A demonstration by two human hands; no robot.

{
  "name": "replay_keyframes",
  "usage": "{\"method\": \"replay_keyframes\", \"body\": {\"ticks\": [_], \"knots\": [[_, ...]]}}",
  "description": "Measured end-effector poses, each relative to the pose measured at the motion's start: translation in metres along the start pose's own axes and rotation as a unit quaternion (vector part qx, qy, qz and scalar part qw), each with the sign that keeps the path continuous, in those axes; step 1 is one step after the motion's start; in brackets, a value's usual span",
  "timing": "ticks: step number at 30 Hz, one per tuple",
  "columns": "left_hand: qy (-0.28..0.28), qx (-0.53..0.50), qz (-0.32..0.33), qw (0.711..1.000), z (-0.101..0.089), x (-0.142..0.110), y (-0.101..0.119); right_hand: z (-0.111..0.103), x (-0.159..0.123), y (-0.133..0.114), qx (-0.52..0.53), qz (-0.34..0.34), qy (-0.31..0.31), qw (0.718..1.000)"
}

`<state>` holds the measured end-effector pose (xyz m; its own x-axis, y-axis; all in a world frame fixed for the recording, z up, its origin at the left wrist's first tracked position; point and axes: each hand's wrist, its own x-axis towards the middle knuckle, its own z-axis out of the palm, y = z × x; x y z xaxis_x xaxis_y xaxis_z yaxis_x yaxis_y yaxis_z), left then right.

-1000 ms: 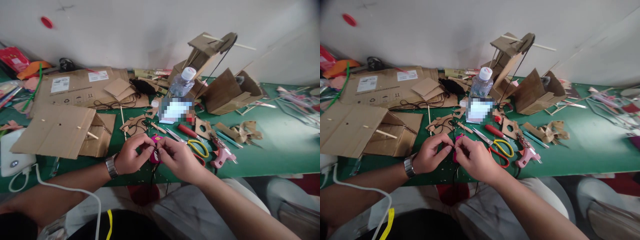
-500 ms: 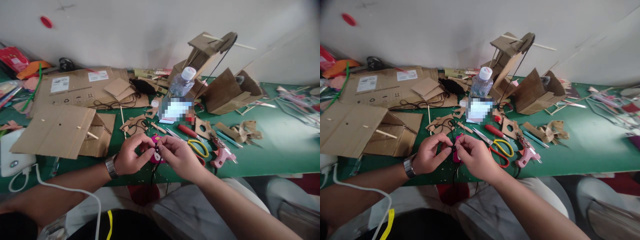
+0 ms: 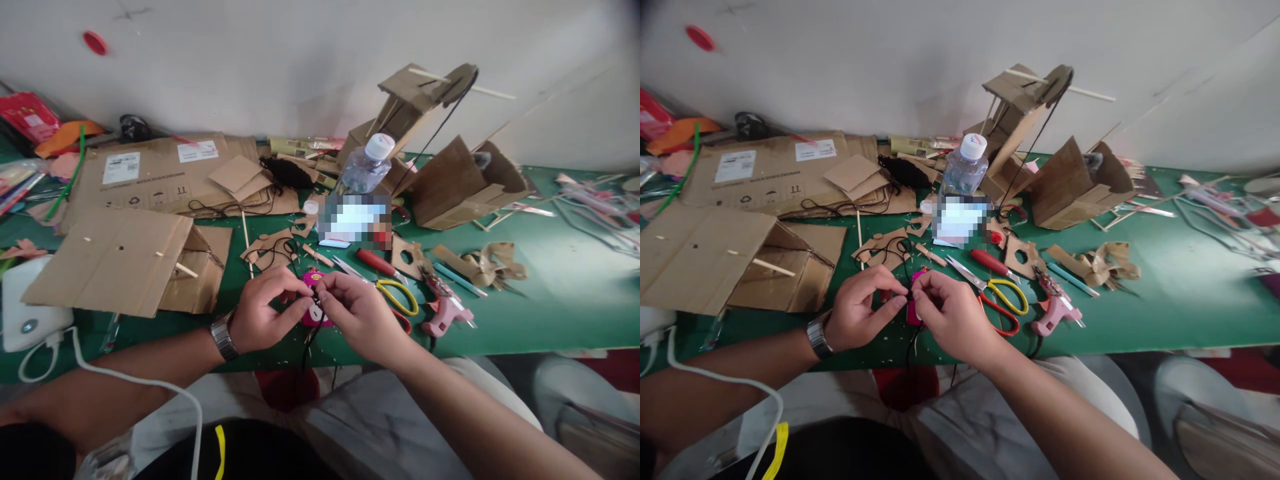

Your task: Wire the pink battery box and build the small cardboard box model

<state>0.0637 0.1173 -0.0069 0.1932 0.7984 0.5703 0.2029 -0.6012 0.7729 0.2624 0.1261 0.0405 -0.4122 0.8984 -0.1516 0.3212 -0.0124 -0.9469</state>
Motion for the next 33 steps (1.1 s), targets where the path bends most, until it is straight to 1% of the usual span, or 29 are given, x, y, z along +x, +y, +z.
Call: {"method": "replay_keyframes", "body": {"ticks": [4, 10, 13, 16, 19, 22, 27, 33], "knots": [[-0.001, 0.005, -0.014, 1.0, 0.0, 0.0, -0.003, 0.0, -0.001, 0.0, 0.007, 0.003, -0.008, 1.0], [0.005, 0.008, -0.005, 1.0, 0.0, 0.0, -0.004, 0.0, -0.001, -0.001, -0.002, -0.001, 0.0, 1.0], [0.014, -0.005, -0.026, 1.0, 0.0, 0.0, -0.005, -0.001, -0.002, -0.002, 0.003, 0.003, 0.007, 1.0], [0.024, -0.031, -0.061, 0.997, 0.0, 0.0, -0.007, -0.005, -0.003, -0.004, 0.003, 0.003, 0.017, 1.0], [0.022, -0.061, -0.092, 0.994, 0.0, -0.001, -0.01, -0.008, -0.003, -0.007, -0.017, 0.003, 0.021, 1.0], [0.013, -0.079, -0.108, 0.991, 0.0, -0.001, -0.011, -0.008, -0.003, -0.009, -0.052, -0.011, 0.031, 0.998], [0.008, -0.086, -0.115, 0.99, 0.001, -0.002, -0.011, -0.007, -0.002, -0.006, -0.122, -0.06, 0.051, 0.989], [0.025, -0.081, -0.125, 0.988, 0.001, 0.0, -0.01, -0.009, -0.003, -0.009, -0.155, -0.066, 0.077, 0.983]]}}
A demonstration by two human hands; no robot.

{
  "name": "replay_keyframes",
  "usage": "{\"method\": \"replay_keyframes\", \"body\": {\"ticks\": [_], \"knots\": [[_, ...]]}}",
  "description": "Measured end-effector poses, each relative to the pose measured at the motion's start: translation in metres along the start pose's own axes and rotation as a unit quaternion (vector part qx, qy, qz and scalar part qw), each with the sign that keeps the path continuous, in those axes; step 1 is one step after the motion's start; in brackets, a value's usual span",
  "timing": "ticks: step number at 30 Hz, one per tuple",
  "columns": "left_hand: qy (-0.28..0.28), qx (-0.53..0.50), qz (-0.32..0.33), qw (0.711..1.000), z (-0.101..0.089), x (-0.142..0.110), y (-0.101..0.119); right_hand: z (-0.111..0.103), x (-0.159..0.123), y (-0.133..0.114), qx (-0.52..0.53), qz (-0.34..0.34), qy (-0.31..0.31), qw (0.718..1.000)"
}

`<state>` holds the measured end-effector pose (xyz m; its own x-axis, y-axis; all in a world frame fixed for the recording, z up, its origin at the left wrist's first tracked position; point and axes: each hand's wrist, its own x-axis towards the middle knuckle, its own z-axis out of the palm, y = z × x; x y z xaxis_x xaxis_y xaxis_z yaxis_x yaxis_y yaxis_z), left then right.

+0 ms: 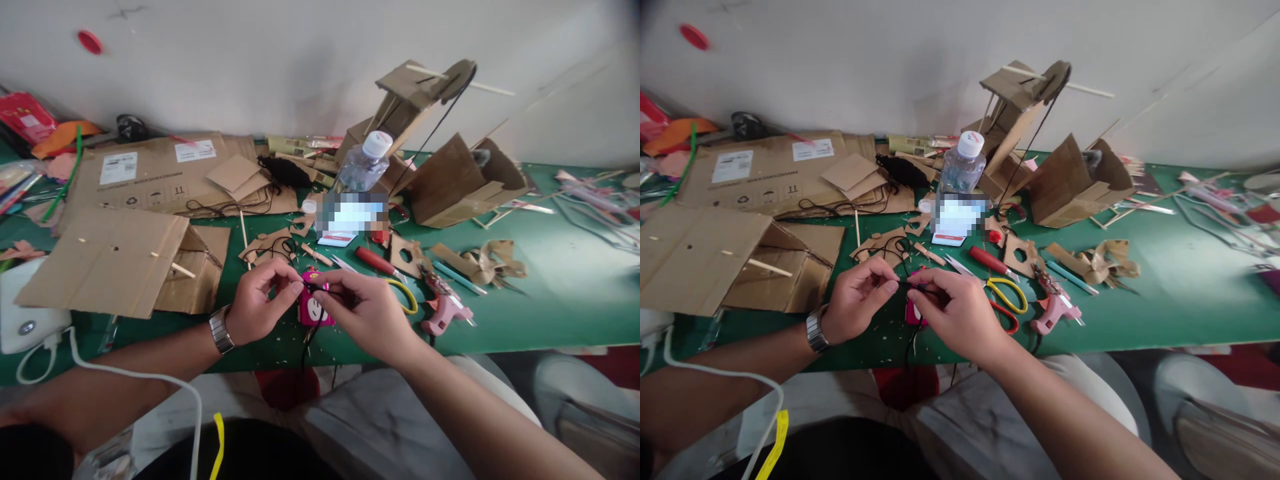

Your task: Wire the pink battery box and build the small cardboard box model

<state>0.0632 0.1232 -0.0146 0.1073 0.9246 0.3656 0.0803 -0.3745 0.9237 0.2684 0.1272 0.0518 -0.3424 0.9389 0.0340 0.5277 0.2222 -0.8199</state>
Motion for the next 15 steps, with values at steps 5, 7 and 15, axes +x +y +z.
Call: {"method": "replay_keyframes", "body": {"ticks": [5, 7, 15], "knots": [[-0.002, -0.009, -0.006, 1.0, 0.0, 0.0, -0.001, -0.001, 0.0, 0.001, -0.022, -0.023, 0.012, 0.999], [-0.005, -0.016, -0.012, 1.0, 0.0, -0.001, 0.0, 0.001, 0.0, 0.004, -0.038, -0.05, 0.022, 0.998], [-0.017, -0.055, -0.031, 0.998, 0.002, 0.0, 0.001, 0.007, -0.001, 0.014, -0.062, -0.132, 0.031, 0.989]]}}
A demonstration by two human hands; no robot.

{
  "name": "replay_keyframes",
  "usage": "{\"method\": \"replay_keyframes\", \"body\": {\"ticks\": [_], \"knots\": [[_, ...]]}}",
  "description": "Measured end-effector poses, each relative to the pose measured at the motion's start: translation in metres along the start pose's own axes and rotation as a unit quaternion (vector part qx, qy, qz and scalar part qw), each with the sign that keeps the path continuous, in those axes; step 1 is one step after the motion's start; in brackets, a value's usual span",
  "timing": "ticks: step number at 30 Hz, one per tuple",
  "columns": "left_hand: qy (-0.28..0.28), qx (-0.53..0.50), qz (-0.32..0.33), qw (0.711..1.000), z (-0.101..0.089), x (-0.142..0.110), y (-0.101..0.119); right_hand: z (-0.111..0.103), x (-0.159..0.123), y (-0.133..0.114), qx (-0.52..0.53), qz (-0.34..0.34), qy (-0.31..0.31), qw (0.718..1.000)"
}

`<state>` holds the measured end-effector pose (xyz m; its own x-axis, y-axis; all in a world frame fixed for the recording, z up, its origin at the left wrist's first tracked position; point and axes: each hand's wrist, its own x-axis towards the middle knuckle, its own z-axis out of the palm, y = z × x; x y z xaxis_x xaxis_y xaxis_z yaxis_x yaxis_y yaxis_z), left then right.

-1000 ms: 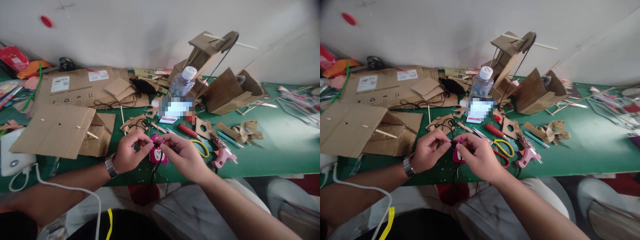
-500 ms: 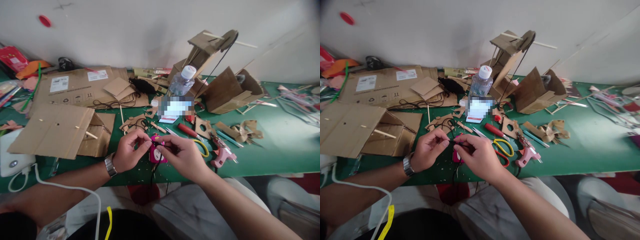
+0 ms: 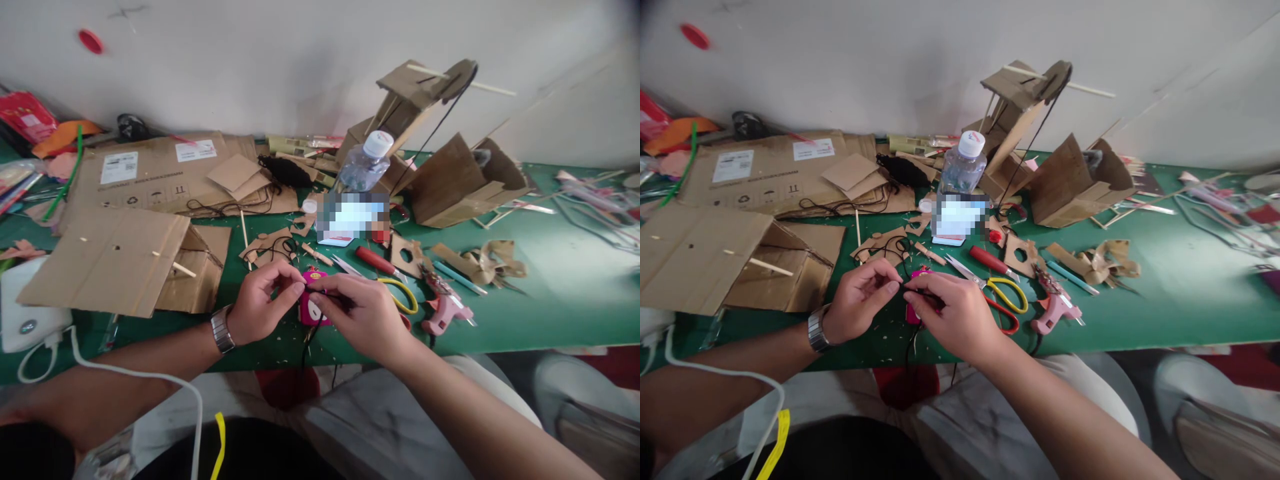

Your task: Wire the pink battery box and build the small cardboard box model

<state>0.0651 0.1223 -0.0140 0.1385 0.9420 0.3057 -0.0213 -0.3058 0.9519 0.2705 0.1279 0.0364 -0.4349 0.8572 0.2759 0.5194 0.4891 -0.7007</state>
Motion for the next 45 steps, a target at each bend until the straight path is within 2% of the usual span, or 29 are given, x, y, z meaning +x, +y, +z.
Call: {"method": "replay_keyframes", "body": {"ticks": [7, 21, 28, 35, 40, 45], "knots": [[-0.01, -0.01, -0.032, 0.999, 0.0015, -0.0007, -0.0013, 0.0012, -0.0011, 0.0004, -0.013, -0.003, -0.013, 1.0], [0.006, -0.023, -0.009, 1.0, 0.0005, 0.0009, 0.0004, -0.0022, 0.0027, -0.0032, -0.022, 0.015, 0.007, 1.0], [-0.041, -0.012, 0.014, 0.999, -0.0029, -0.0003, 0.0012, -0.0024, 0.0015, -0.004, -0.022, 0.021, 0.001, 1.0], [-0.024, -0.031, -0.018, 0.999, -0.0015, -0.0002, -0.0021, -0.0037, 0.001, -0.0059, 0.005, 0.0, -0.022, 1.0], [-0.083, -0.013, -0.009, 0.996, -0.0029, -0.0006, -0.0027, -0.0053, 0.0016, -0.0081, 0.014, 0.008, -0.027, 1.0], [-0.062, 0.012, 0.013, 0.998, -0.0035, -0.0014, -0.0035, -0.0055, 0.0014, -0.0089, 0.01, 0.014, -0.029, 0.999]]}}
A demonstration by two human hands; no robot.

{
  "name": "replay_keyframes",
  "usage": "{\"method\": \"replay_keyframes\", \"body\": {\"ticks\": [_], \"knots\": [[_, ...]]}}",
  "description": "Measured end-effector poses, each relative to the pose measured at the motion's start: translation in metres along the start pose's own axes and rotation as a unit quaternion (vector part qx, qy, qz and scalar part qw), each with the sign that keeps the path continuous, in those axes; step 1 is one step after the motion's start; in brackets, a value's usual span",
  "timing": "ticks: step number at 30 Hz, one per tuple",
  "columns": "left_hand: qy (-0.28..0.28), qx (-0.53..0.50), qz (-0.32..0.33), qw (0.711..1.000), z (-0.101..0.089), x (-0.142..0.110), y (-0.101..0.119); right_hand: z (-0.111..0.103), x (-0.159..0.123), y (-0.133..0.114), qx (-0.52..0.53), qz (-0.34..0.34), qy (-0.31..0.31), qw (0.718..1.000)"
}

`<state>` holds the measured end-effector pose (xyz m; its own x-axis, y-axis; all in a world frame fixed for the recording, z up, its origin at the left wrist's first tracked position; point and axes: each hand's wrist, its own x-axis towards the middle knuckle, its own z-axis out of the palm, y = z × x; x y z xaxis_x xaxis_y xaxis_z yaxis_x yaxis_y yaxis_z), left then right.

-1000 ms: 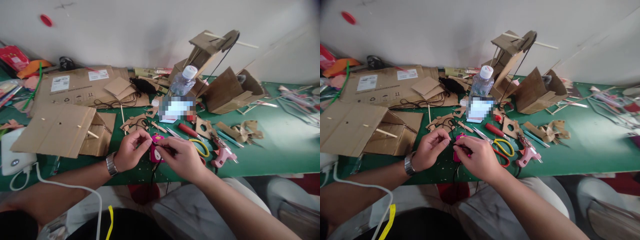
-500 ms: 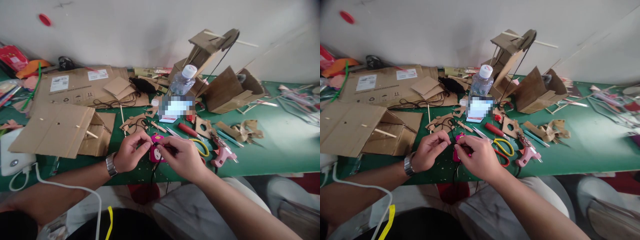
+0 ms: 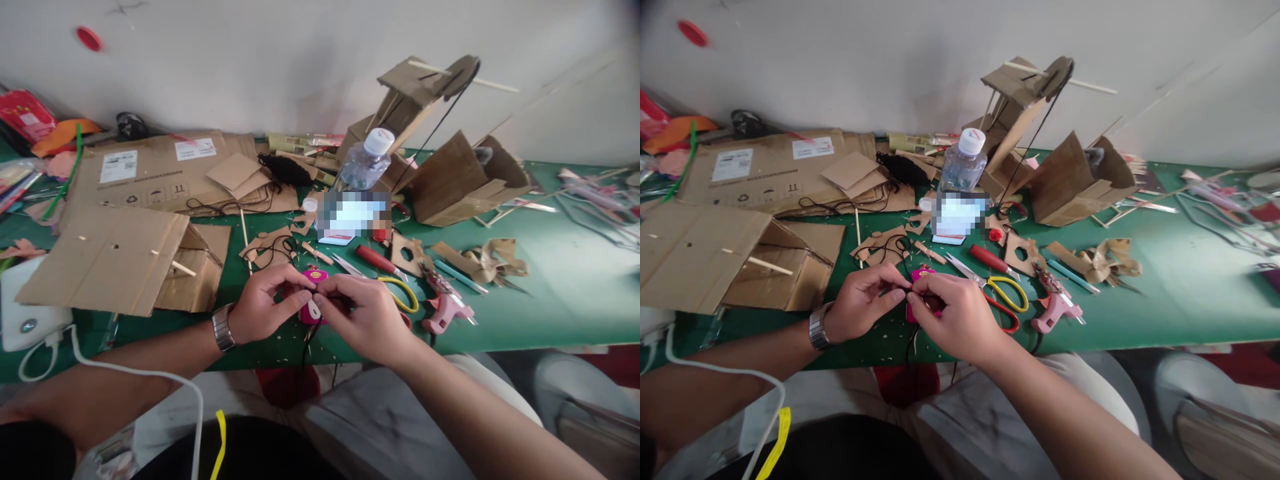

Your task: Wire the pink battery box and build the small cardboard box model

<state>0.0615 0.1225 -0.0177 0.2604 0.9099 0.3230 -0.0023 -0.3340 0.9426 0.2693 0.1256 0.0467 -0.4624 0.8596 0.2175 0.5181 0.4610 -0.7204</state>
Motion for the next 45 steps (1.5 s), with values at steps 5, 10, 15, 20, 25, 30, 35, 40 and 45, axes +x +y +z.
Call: {"method": "replay_keyframes", "body": {"ticks": [5, 10, 15, 20, 25, 30, 35, 40, 45], "knots": [[0.016, -0.031, -0.016, 0.999, 0.0011, 0.0024, 0.0007, 0.0013, -0.0003, 0.0, -0.001, 0.01, -0.014, 1.0], [0.037, -0.067, -0.057, 0.995, 0.0016, 0.0046, 0.0005, 0.0018, -0.001, 0.0007, -0.012, 0.02, -0.015, 1.0], [0.044, -0.077, -0.071, 0.993, 0.0024, 0.0051, -0.0012, 0.0035, -0.0014, 0.0024, -0.034, 0.035, 0.009, 0.999], [0.052, -0.066, -0.07, 0.994, 0.0039, 0.0038, -0.0019, 0.0051, -0.0017, 0.0036, -0.038, 0.034, 0.025, 0.998], [0.053, -0.039, -0.051, 0.996, 0.0047, 0.0029, -0.002, 0.0049, -0.0017, 0.0024, -0.039, 0.037, 0.027, 0.998], [0.026, -0.026, -0.022, 0.999, 0.0036, 0.0028, 0.0011, 0.0045, -0.0011, 0.0013, -0.044, 0.035, 0.034, 0.998], [0.016, -0.021, -0.01, 1.0, 0.0023, 0.0029, 0.0022, 0.0058, -0.0012, 0.0011, -0.041, 0.032, 0.03, 0.998], [0.021, -0.031, -0.025, 0.999, 0.0035, 0.0028, 0.0002, 0.0064, -0.0018, 0.0021, -0.034, 0.031, 0.018, 0.999], [0.031, -0.02, -0.026, 0.999, 0.0041, 0.0037, 0.0004, 0.0053, -0.0022, 0.0039, -0.037, 0.028, 0.013, 0.999]]}}
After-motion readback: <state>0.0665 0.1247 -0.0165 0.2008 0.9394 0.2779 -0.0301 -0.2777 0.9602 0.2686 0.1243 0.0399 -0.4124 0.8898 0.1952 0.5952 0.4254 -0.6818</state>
